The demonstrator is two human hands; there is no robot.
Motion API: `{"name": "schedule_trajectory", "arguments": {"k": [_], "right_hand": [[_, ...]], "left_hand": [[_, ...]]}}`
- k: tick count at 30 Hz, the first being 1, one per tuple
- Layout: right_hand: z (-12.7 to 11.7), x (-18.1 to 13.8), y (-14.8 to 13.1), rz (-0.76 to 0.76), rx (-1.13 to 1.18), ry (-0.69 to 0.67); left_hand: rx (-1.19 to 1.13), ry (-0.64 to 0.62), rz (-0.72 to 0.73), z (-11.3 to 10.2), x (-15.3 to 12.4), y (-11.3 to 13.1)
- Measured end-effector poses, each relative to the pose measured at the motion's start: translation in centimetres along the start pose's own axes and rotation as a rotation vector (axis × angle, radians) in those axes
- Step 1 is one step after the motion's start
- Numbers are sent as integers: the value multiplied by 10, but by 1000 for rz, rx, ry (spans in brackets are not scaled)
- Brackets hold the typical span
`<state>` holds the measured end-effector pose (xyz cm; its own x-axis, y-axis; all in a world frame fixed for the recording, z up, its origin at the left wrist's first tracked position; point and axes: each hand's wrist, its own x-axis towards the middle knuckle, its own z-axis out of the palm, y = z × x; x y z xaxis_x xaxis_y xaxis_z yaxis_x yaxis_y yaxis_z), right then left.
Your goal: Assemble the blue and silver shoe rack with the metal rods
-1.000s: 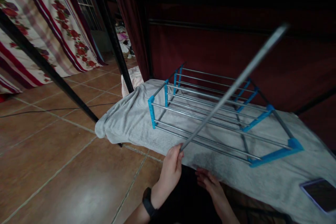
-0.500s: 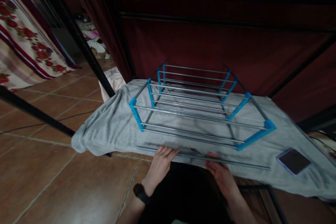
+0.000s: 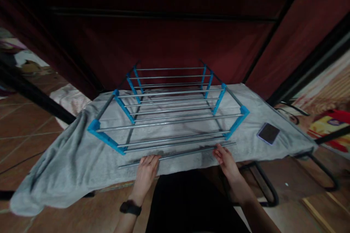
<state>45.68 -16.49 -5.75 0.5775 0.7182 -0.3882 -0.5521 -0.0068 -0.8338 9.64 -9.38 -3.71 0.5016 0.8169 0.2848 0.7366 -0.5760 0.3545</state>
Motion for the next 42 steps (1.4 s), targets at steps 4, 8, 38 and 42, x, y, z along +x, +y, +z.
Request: {"name": "schedule_trajectory", "arguments": {"k": [4,8,38,42], "right_hand": [[1,12,-6,-49,10,47],[-1,22,-10,-49,48,50],[-20,40,5,-87,137,-5],[-19,39,6,-101,154,22]], "left_hand": [[63,30,22,5,5,-15],[60,10,67,6,5,-23],[171,180,51,38,-5,-47],[174,177,44,40,-6,-48]]}}
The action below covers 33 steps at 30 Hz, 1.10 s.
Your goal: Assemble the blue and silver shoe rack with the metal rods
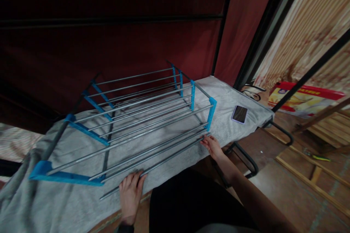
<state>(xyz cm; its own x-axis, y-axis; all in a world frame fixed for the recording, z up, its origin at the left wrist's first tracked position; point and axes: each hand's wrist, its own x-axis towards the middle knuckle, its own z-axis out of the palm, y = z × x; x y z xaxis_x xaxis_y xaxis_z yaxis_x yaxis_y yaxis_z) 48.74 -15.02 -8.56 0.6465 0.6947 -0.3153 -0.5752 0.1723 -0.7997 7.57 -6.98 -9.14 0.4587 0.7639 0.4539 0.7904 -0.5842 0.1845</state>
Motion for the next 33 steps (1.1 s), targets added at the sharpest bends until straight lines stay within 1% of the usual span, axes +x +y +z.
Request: {"name": "schedule_trajectory", "arguments": {"k": [6,11,15,22,33], "right_hand": [[1,-2,0,-12,13,0],[0,-1,0,-11,3,-19],[-2,0,0,6,-10,-48],[-3,-2,-1,13,-28,-85],[1,-3,0,-20,-45,-41]], "left_hand": [[-13,32,-73,2,-2,1],[7,26,-89,2,-3,2],[3,22,-76,1,-4,2],[73,49,-36,2,-5,3],[0,5,-45,-1,-2,3]]}}
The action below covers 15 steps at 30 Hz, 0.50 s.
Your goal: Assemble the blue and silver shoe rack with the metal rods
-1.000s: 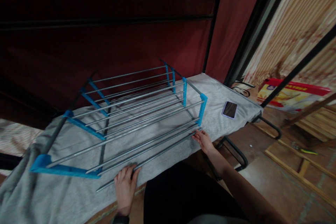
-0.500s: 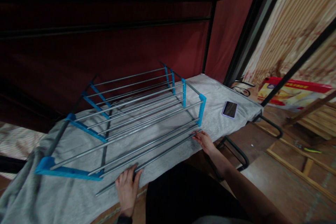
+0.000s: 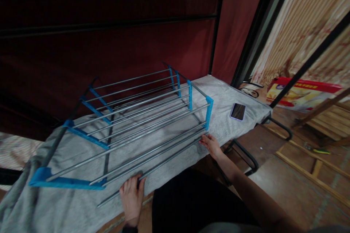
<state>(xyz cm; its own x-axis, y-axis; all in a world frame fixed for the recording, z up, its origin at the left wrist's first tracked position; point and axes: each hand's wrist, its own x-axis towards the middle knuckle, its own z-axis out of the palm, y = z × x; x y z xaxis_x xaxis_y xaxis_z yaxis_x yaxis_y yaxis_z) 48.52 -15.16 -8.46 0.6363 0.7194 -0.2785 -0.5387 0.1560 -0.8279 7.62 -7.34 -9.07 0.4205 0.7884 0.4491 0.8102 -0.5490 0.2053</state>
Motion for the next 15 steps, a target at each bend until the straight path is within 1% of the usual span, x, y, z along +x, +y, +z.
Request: {"name": "schedule_trajectory", "arguments": {"k": [6,15], "right_hand": [[2,-2,-3,-3,13,5],[4,-4,-5,-4,28,1]], "left_hand": [[30,-51,-1,-2,2,1],[77,-12,64,2,0,-3]]}}
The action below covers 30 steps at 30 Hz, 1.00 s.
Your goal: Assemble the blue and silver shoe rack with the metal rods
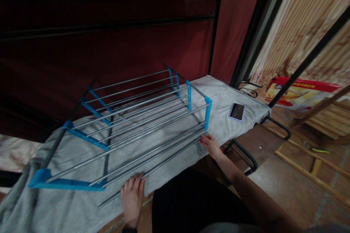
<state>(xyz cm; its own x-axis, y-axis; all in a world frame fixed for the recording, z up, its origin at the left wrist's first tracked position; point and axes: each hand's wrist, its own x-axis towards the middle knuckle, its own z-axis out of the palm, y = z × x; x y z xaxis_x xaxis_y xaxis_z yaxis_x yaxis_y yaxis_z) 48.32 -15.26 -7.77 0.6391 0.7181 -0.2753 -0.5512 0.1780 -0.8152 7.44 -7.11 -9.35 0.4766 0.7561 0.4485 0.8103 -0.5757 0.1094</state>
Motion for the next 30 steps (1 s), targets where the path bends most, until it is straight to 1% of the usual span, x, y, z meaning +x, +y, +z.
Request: {"name": "schedule_trajectory", "arguments": {"k": [10,18,26,30], "right_hand": [[-2,1,1,4,17,-4],[-4,3,4,24,29,11],[-5,3,5,29,24,37],[-6,3,4,28,11,40]], "left_hand": [[63,-24,24,-3,1,5],[85,-33,1,-4,1,10],[76,9,-90,-8,2,20],[70,62,-194,-11,0,19]]}}
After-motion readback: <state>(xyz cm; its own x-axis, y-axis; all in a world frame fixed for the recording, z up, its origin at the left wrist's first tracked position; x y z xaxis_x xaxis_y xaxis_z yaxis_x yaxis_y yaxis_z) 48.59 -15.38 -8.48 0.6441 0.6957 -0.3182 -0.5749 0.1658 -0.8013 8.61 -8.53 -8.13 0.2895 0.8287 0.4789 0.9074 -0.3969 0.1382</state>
